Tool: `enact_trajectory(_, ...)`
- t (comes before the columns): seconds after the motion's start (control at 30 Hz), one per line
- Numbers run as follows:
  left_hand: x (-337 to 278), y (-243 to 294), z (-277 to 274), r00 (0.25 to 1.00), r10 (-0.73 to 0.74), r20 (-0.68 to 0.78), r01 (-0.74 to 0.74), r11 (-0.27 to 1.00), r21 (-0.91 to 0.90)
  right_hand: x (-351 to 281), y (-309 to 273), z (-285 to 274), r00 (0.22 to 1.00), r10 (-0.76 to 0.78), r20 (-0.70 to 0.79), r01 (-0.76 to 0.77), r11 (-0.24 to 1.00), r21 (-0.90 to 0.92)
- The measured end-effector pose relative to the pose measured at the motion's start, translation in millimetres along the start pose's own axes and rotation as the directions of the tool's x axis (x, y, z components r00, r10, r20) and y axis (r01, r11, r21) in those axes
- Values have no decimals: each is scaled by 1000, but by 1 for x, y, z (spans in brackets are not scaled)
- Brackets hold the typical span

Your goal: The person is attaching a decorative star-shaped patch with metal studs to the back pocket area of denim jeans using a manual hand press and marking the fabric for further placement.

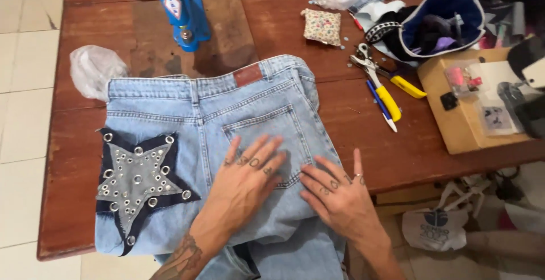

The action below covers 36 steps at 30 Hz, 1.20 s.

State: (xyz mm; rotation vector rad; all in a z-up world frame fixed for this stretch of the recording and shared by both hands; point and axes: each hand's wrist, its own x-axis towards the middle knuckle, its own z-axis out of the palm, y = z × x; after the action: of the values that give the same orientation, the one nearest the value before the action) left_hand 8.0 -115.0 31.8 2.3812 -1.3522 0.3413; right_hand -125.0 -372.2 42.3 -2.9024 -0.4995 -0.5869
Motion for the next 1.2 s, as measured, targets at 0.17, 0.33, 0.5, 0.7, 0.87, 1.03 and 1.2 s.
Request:
enact_trajectory(0.17, -21, -6, 35, 996, 9, 87, -2, 997, -80, -9, -10, 9, 978, 193, 74, -201, 972, 124)
enact_trajectory(0.33, -40, -4, 28, 982, 168, 83, -162, 984, -70, 9, -11, 12, 991, 94, 97, -99, 994, 51)
enact_trajectory(0.5, -48, -6, 34, 996, 74, 54, -63, 983, -174, 15, 1, 5, 965, 136, 225, -203, 929, 309)
enact_trajectory(0.7, -46, -16, 24, 996, 64, 56, -46, 959, -281, 25, 109, -35, 878, 463, -123, -453, 886, 104)
enact_trajectory(0.87, -55, -27, 45, 996, 71, 53, -53, 957, -286, 9, 206, -52, 785, 602, -147, -619, 773, -141)
enact_trajectory(1.03, -60, -33, 59, 994, 104, -15, -105, 969, -225, 10, 254, -69, 763, 617, -194, -640, 676, -365)
enact_trajectory(1.2, -62, -33, 59, 995, 96, -39, -103, 968, -227, 63, 279, -83, 887, 461, 34, -407, 814, -415)
